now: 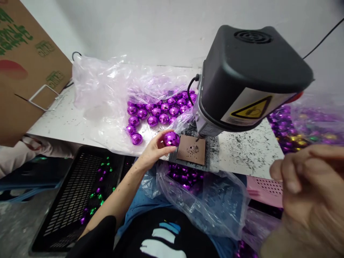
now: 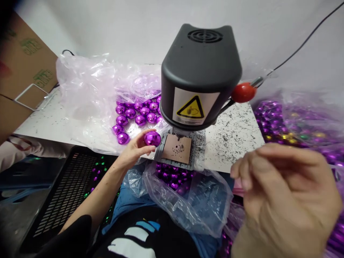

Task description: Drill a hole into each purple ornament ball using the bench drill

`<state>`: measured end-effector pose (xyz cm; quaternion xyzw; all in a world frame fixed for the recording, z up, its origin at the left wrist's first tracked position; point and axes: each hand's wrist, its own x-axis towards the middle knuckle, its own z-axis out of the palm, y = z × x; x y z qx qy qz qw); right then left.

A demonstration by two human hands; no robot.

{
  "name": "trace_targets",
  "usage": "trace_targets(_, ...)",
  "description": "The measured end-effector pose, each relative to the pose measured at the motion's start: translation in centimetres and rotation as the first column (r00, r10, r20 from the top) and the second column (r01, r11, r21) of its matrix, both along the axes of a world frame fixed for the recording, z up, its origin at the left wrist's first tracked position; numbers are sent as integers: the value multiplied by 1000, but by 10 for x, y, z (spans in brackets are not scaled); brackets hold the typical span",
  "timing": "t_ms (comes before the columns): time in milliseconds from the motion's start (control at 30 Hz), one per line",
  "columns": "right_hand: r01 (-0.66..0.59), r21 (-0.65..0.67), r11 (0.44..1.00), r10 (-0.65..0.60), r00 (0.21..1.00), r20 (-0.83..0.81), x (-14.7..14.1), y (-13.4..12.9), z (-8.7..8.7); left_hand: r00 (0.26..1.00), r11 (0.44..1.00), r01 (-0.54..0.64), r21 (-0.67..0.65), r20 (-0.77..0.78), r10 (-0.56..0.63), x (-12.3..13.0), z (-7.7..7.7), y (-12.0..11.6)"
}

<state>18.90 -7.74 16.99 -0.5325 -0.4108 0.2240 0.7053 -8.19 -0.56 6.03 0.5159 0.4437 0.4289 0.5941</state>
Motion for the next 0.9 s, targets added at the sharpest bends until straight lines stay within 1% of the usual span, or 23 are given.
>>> trace_targets(67, -3, 32, 999, 3, 1000, -5, -7, 12, 11, 996, 991, 89, -103, -6, -90, 18, -7, 1)
trace_targets(100, 1, 53, 999, 0, 1000, -4, -8, 16, 15, 994, 985, 108, -137, -13, -110, 27, -11, 3)
trace_targets(133, 8, 67, 998, -8, 1000, -3, -8, 19, 17, 993, 983, 107, -152, -24, -112, 34, -16, 6)
trace_targets(200, 33, 70, 997, -32, 999, -9, -8, 22, 17, 996, 988, 71, -138, -46, -78, 45, -26, 12)
trace_targets(300, 37, 75, 996, -36, 999, -14, -4, 21, 7, 995, 998, 36, -59, -93, -41, 52, -38, 18)
trace_targets(367, 12, 76, 997, -11, 1000, -19, -1, 21, -3, 985, 999, 39, 24, -167, -34, 54, -43, 20)
trace_targets(467, -10, 37, 999, 11, 999, -40, 3, 20, -13, 944, 987, 77, 140, -330, -27, 56, -42, 19)
trace_targets(567, -34, 12, 999, 34, 998, -60, 7, 19, -19, 867, 969, 139, 203, -498, -20, 60, -37, 15)
trace_targets(667, -68, 1, 998, 68, 996, -63, 10, 18, -22, 790, 924, 208, 322, -612, 36, 64, -35, 10)
trace_targets(767, -64, -1, 998, 64, 997, -49, 10, 18, -22, 742, 861, 260, 436, -662, 111, 70, -40, 6)
trace_targets(833, -28, 33, 999, 28, 999, -18, 8, 20, -18, 726, 836, 239, 494, -662, 184, 74, -47, 4)
trace_targets(900, 9, 97, 995, -14, 999, 44, 3, 25, -10, 738, 816, 203, 542, -632, 236, 78, -54, 5)
